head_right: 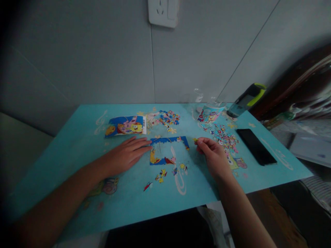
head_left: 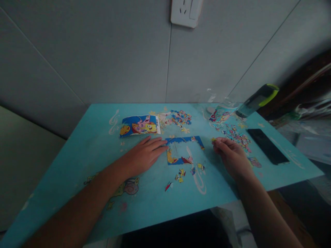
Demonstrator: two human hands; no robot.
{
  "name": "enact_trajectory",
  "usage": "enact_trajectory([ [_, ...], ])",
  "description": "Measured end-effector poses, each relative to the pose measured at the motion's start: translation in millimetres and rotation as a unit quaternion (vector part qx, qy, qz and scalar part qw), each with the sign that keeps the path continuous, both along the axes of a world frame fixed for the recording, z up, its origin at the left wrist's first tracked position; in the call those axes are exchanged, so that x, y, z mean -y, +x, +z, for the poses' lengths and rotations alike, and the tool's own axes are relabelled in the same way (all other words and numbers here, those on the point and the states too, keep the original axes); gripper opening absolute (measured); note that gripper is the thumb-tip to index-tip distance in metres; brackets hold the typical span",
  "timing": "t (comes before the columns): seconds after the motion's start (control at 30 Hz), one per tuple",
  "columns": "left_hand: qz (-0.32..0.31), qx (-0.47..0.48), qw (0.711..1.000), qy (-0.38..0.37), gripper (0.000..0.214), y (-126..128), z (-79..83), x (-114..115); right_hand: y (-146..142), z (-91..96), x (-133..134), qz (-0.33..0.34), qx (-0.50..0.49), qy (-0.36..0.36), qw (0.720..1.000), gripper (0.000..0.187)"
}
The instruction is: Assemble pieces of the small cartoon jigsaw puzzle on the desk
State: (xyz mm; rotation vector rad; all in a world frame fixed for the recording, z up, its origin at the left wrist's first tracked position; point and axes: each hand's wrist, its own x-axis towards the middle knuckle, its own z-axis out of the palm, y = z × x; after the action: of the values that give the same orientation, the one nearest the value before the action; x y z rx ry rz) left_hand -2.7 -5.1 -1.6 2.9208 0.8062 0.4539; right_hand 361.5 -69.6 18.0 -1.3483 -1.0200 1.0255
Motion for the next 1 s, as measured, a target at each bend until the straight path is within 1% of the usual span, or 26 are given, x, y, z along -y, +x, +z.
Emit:
enact_trajectory([
  [0.1,-0.003,-0.008,1.000,0.007,0.045,-0.2,-0.4,-0.5,-0.3,0.8,0.1,0.008,-0.006,0.001,1.000,0.015],
  [0.2,-0.003,-0.010,1.000,0.013,0.045,0.1,-0.5,-0.6,-0.6,0.0,0.0,0.005,0.014,0.005,1.000,0.017],
  [0.3,-0.001,-0.007,1.000,0.012,0.045,0.3,-0.1,-0.3,-2.0,0.6,0.3,-0.011,0.049,0.007,0.999,0.021],
  [0.43,-0.004,-0.004,1.000,0.005,0.045,0.1,0.6,-0.3,-6.3,6.5,2.2,-0.017,0.102,0.003,0.995,0.023],
  [0.57,-0.004,0.004,1.000,-0.004,0.045,0.0,0.9,-0.6,-11.2,9.8,5.9,-0.022,0.180,0.013,0.983,0.022],
  [0.67,-0.004,0.010,1.000,-0.007,0.044,0.2,1.3,-0.4,-13.9,6.7,9.2,0.010,0.235,0.016,0.972,0.025],
  [0.77,-0.003,0.002,1.000,-0.003,0.044,0.2,1.4,-0.1,-15.0,2.7,11.3,0.044,0.266,0.015,0.963,0.027],
  [0.9,-0.001,-0.009,1.000,0.002,0.044,-0.4,0.4,-0.6,-15.0,2.0,11.6,0.057,0.283,0.009,0.957,0.028],
  [1.0,-0.003,-0.008,1.000,0.004,0.044,-0.6,-0.4,-1.1,-14.7,3.3,11.3,0.054,0.286,0.002,0.957,0.029],
])
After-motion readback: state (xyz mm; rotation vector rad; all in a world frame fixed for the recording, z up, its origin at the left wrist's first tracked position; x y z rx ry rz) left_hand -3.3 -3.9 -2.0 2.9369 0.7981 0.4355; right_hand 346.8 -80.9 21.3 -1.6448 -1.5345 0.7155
